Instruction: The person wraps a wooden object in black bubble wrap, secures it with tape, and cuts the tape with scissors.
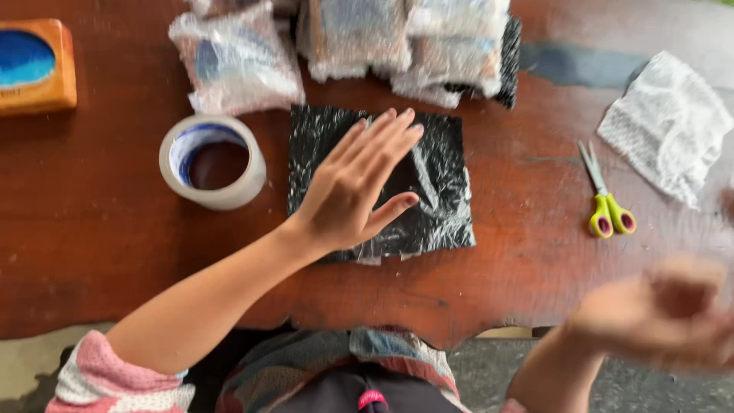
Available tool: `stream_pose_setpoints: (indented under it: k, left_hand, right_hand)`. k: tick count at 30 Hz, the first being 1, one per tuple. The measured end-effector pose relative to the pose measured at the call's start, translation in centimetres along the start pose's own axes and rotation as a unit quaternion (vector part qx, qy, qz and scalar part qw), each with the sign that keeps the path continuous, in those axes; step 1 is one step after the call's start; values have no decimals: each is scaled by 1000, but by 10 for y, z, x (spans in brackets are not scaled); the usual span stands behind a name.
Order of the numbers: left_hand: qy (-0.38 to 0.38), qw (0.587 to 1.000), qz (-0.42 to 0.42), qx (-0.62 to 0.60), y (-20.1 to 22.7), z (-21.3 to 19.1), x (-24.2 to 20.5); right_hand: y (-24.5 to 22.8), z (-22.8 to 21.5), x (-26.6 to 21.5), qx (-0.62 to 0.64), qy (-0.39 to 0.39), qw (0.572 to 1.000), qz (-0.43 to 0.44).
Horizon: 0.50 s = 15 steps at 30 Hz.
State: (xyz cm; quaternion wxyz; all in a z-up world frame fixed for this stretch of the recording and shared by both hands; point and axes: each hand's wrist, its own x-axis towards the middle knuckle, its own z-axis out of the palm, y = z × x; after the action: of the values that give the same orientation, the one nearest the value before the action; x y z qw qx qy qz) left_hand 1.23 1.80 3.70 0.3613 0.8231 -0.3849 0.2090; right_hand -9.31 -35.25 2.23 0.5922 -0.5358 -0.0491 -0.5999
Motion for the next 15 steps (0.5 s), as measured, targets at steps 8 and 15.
stream_pose_setpoints:
  k: [8,15]
  left_hand:
    - [84,996,-9,-38,6,-9,6]
    - [78,996,-7,-31,6,-1,2]
  right_hand:
    - [-117,-56,-72,-684,-206,651,-256]
    - [-72,-302,-133,-843,-441,282,-124]
